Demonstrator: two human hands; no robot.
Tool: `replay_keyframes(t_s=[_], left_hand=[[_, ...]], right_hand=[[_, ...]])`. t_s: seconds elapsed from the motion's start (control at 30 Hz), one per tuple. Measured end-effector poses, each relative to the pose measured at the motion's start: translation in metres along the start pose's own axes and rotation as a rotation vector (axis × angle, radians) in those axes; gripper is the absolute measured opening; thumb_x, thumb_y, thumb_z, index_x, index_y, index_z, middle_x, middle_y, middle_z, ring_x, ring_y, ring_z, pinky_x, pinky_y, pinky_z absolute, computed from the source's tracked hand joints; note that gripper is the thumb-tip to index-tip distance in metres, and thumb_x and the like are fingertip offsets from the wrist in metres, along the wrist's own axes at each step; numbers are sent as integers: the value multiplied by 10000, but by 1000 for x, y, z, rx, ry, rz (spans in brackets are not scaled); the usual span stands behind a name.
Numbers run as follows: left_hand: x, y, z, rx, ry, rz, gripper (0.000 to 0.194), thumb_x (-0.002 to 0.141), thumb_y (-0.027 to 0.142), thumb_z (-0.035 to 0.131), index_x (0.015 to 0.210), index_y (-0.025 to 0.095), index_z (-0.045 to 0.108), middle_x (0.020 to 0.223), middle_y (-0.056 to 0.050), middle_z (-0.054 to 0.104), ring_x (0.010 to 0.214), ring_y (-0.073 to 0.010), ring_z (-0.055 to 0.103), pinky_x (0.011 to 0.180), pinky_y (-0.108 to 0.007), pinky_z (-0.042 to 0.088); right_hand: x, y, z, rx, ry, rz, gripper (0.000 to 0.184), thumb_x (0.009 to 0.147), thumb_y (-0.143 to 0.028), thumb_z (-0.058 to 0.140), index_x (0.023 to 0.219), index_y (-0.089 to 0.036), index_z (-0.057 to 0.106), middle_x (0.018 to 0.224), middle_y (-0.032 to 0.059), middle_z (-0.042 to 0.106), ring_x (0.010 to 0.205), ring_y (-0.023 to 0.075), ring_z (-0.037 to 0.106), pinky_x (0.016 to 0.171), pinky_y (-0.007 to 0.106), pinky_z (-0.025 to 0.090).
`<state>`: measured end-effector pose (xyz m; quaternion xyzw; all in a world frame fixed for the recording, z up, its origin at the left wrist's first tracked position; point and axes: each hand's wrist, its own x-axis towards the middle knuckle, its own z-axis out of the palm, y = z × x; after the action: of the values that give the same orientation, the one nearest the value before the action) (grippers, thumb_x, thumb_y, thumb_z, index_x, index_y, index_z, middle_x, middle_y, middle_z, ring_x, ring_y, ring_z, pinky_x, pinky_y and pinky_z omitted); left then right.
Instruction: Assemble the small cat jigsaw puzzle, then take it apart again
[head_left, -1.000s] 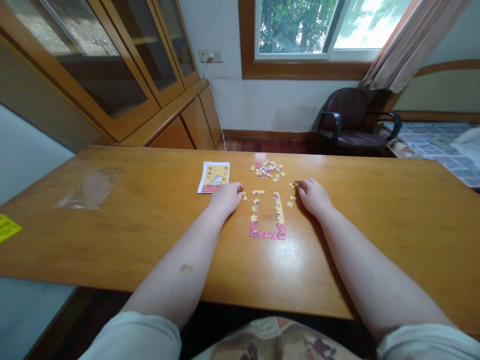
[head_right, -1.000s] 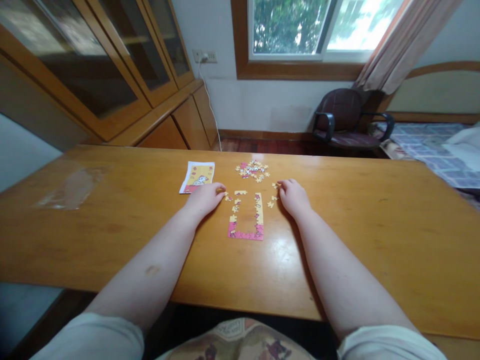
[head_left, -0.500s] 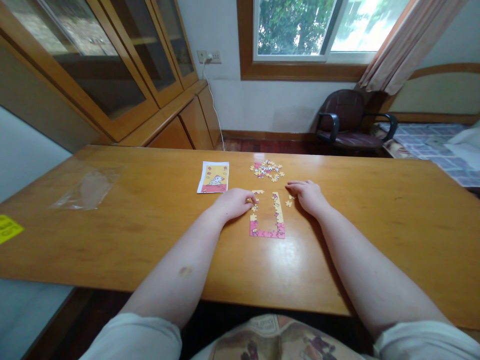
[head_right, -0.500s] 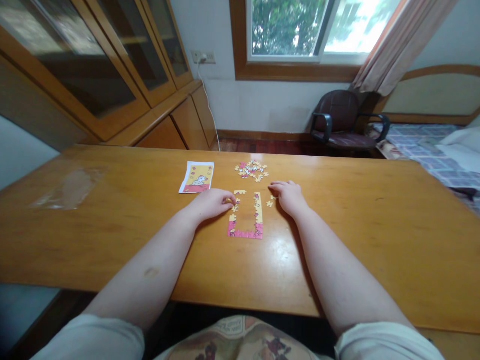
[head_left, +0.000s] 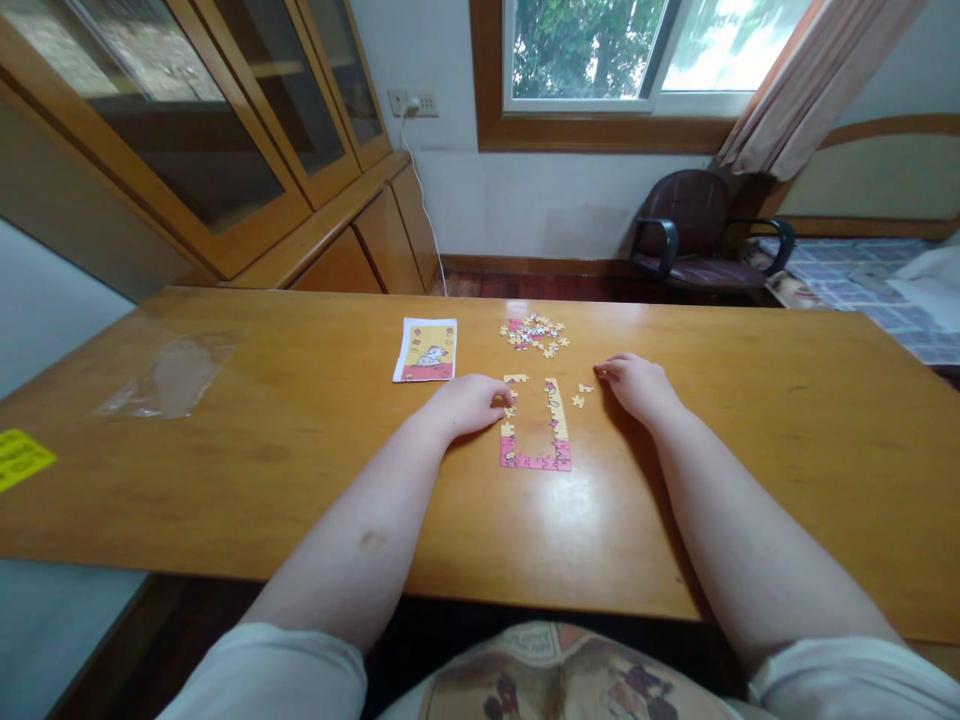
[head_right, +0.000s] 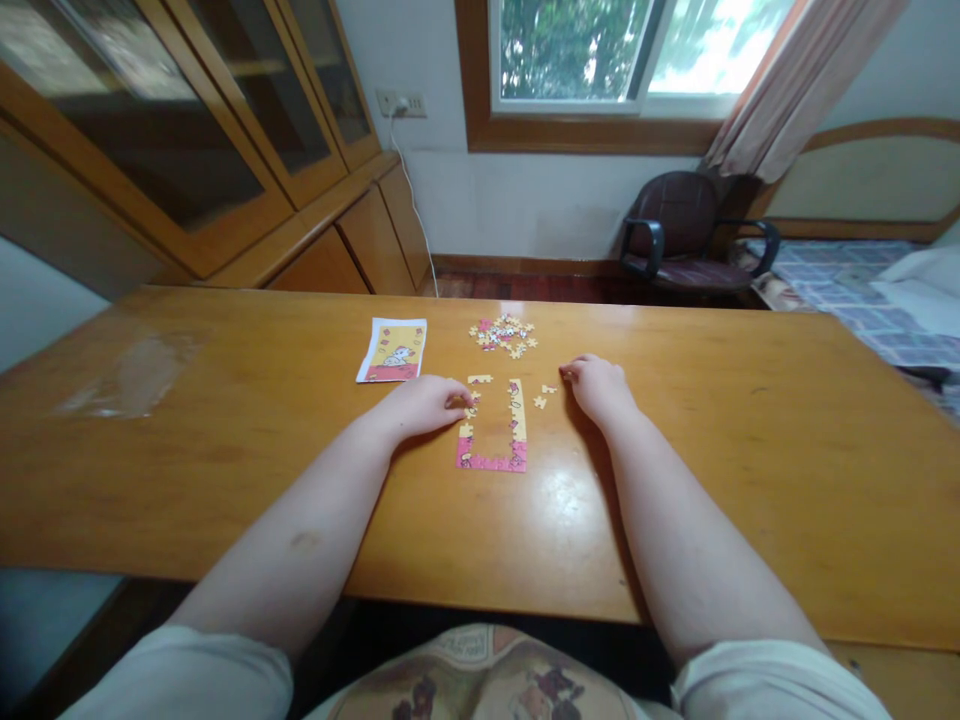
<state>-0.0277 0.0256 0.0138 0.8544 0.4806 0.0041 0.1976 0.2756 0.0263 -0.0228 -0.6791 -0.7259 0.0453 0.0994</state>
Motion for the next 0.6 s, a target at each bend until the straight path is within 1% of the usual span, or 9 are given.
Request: replay_keyframes(t_s=[0.13,0.23,0.37,0.47,0.6], left_hand=[[1,1,1,8,9,-30,227,775,328,607,965,272,718,981,-25,725,872,-204,653,747,-270,470],[2,1,1,-1,15,-47,204,770,336,616,931,265,718,953,-25,724,858,-202,652,739,-266,467],[2,0,1,-22,11,-50,191,764,331,620,913,262,718,940,-23,724,852,-198,651,728,-262,464],[2,0,1,-40,9,-56,189,766,335,616,907,262,721,932,-24,724,854,-200,653,738,-265,468],[3,-1,2,-50,7,-46,196,783,330,598,917,259,722,941,-25,724,870,-199,653,766,-263,471]], right_hand=[[3,-1,0,32,-6,118,219,837,-305,600,975,-195,729,1004,97,700,881,215,631,745,296,439],[4,-2,3,76,3,169,197,794,-344,657,871,-170,711,919,106,698,801,205,621,700,293,439],[2,-4,3,189,29,206,158,759,-343,683,767,-185,673,793,63,691,708,180,604,651,280,432],[-1,-7,0,306,93,223,113,743,-313,680,760,-201,686,752,36,695,694,174,606,659,276,442],[-5,-15,-5,404,190,224,134,758,-285,641,815,-197,724,788,53,714,710,183,620,691,293,462]])
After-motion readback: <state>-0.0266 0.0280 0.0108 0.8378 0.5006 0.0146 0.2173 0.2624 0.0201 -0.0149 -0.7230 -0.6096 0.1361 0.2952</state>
